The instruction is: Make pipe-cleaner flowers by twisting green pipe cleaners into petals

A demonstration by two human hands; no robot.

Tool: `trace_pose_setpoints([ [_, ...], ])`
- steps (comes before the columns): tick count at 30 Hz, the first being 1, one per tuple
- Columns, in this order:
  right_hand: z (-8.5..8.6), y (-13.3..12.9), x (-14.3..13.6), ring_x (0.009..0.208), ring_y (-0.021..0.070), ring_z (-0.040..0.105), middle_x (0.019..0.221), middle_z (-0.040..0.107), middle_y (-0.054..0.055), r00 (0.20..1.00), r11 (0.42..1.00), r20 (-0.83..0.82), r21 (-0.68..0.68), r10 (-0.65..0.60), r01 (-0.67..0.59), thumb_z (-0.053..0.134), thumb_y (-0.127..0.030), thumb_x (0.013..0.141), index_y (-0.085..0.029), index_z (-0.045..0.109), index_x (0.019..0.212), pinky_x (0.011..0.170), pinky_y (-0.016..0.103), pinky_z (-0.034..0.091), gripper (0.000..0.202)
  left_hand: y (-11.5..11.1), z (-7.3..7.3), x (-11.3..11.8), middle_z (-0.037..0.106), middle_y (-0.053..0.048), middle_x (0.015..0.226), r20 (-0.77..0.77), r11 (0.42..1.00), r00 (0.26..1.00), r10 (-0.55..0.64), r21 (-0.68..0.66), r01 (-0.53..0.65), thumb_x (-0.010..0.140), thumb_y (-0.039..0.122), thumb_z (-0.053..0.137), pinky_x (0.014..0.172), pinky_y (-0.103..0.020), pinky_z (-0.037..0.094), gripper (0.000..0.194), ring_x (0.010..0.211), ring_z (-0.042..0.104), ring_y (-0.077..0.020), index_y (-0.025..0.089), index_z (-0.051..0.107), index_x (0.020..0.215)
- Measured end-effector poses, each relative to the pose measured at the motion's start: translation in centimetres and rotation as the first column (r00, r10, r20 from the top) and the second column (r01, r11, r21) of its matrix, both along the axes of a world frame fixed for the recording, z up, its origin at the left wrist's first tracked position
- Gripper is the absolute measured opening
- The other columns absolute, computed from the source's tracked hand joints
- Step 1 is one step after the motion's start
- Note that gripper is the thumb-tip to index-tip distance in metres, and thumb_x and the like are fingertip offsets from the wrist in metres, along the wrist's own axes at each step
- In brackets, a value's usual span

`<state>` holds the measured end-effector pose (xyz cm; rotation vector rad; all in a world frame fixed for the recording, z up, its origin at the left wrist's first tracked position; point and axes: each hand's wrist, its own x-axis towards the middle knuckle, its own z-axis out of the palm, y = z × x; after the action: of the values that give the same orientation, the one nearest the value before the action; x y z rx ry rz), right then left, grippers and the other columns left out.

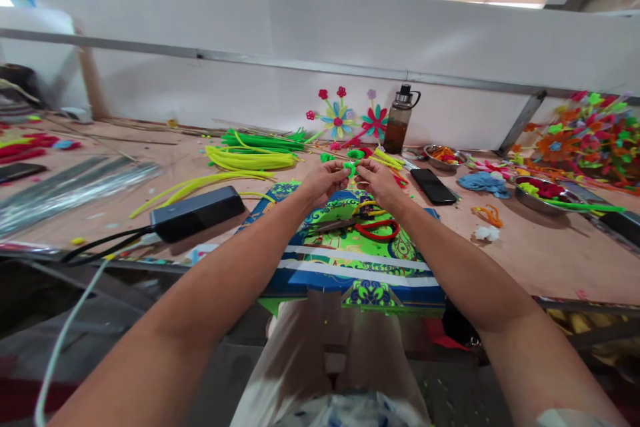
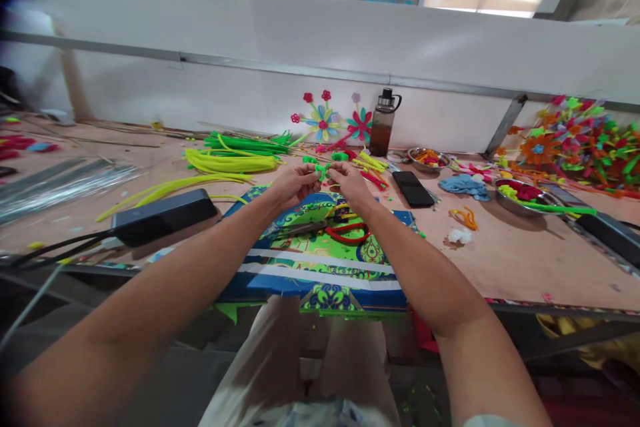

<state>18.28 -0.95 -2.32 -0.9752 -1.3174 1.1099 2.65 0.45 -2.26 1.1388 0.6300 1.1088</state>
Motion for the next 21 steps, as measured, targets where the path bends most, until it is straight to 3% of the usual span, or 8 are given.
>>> trace_pose_setpoints([
  [3,-0.02,0.34,0.17,0.064,0.008,0.052,0.077,0.056,-0.004,0.982,0.984,0.075,0.059,-0.172,0.167,0.062,-0.038,0.073,-0.02,0.054,0.087,0.061,0.023,0.045,0.024,0.12,0.05,-0.08,0.057,0.003,0.057,-0.087,0.995,0.993,0.078,0.065,-0.073,0.058,0.028,0.084,0.05,-0.02,0.041,0.028,0.051,0.051,-0.0069,0.016,0.063,0.07],
  [5,0.0,0.41,0.28,0.064,0.0092,0.051,0.075,0.056,-0.004,0.968,0.97,0.124,0.137,-0.219,0.202,0.06,-0.037,0.074,-0.02,0.055,0.085,0.061,0.024,0.044,0.021,0.13,0.03,-0.16,0.057,0.002,0.055,-0.146,0.987,0.981,0.127,0.113,-0.111,0.057,0.032,0.084,0.049,-0.021,0.039,0.029,0.049,0.05,-0.0074,0.016,0.063,0.068],
  [12,-0.19,0.16,0.34,0.065,0.0118,0.05,0.07,0.058,-0.002,0.893,0.932,0.357,0.33,-0.273,0.153,0.058,-0.033,0.076,-0.018,0.059,0.074,0.066,0.027,0.042,0.015,-0.25,-0.26,0.14,0.065,-0.001,0.06,-0.264,0.968,0.941,0.21,0.189,-0.163,0.064,0.029,0.077,0.054,-0.022,0.045,0.023,0.059,0.064,-0.0142,0.015,0.062,0.076],
  [21,-0.12,-0.38,-0.09,0.066,0.0132,0.053,0.071,0.062,0.0,0.85,0.9,0.407,0.406,-0.334,0.159,0.059,-0.031,0.078,-0.018,0.061,0.075,0.066,0.027,0.041,0.014,-0.07,-0.15,0.36,0.065,0.001,0.059,-0.348,0.922,0.877,0.331,0.319,-0.221,0.068,0.022,0.071,0.054,-0.02,0.047,0.01,0.054,0.06,-0.0101,0.015,0.068,0.074],
])
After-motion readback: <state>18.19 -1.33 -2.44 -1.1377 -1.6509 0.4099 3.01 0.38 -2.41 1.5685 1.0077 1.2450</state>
